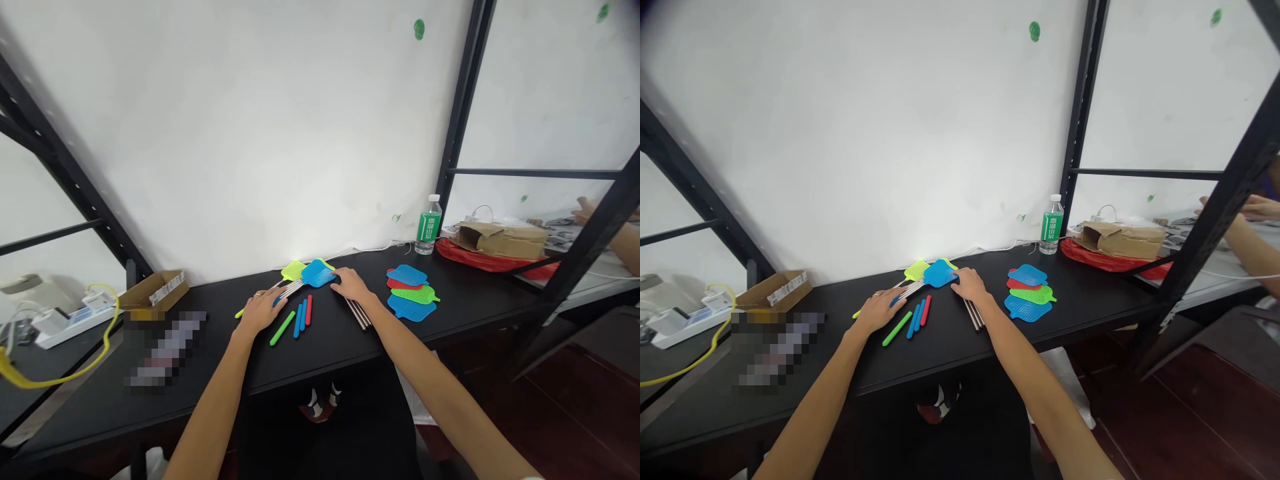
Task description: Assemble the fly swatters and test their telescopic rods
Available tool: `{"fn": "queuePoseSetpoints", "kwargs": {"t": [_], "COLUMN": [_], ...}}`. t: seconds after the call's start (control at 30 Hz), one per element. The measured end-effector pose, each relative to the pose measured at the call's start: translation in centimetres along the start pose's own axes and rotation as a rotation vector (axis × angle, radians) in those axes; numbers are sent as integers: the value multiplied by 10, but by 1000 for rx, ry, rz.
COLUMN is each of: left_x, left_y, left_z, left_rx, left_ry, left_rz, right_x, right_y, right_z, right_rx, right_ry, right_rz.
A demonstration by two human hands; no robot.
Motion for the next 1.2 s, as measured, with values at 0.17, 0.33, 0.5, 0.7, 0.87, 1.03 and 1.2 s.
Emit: {"fn": "queuePoseSetpoints", "kwargs": {"t": [0.17, 0.33, 0.5, 0.7, 0.87, 1.03, 1.2], "left_x": [-3, -1, 7, 6, 6, -11, -31], "left_y": [-37, -39, -15, -14, -22, -12, 20], "left_z": [7, 7, 4, 3, 8, 11, 14], "left_rx": [-128, -137, -77, -96, -168, -158, 40], "left_ry": [-12, -35, -78, -68, -91, 28, 165], "left_rz": [-54, -128, -157, -151, -136, -139, -3], "right_x": [-3, -5, -9, -9, -6, -14, -27], "right_y": [2, 0, -3, -5, -8, 0, 12], "right_z": [1, 3, 6, 8, 9, 5, 6], "right_rx": [30, 56, 86, 114, 171, 226, 316], "right_ry": [16, 22, 7, 33, 73, 114, 95], "right_rz": [30, 36, 34, 28, 39, 0, 53]}}
Point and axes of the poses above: each hand's wrist, its own z-axis away from the middle knuckle, its own x-axis out of the palm, y = z × x, the point moved 5 cm from there along -z, towards the middle knuckle, and after that the axes turned 2 degrees about -z, right-handed, at the moved point
